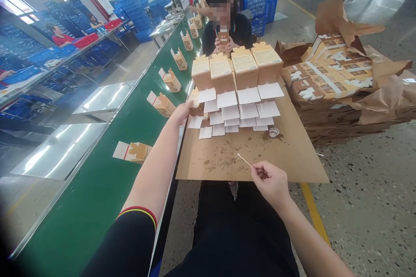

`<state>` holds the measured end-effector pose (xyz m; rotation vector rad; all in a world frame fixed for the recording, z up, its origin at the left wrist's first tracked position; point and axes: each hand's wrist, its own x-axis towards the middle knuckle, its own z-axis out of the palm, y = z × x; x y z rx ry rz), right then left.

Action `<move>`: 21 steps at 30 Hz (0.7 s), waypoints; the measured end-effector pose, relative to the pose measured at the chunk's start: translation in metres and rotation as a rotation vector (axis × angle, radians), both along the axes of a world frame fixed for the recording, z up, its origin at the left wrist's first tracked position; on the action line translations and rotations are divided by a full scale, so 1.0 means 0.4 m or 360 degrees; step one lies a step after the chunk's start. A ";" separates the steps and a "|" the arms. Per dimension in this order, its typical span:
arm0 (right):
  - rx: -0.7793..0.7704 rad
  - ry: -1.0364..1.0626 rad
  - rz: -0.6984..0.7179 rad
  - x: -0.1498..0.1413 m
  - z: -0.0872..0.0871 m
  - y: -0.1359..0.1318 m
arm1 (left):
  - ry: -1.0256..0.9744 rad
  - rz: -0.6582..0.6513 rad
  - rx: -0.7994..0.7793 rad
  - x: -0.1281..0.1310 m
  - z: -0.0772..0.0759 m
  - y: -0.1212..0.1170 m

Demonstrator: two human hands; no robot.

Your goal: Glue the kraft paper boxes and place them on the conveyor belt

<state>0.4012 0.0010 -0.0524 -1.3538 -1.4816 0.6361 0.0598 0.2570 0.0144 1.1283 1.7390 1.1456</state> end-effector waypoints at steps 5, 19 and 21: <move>0.0019 -0.0069 0.0010 0.017 0.006 0.001 | -0.0116 0.0015 -0.0191 -0.034 0.008 -0.059; 0.0046 -0.0197 0.0521 -0.095 -0.044 -0.026 | -0.1025 0.0188 0.0160 0.036 -0.206 -0.584; 0.0128 -0.0290 0.0624 -0.128 -0.073 -0.012 | -0.0975 0.0247 0.0158 0.041 -0.226 -0.570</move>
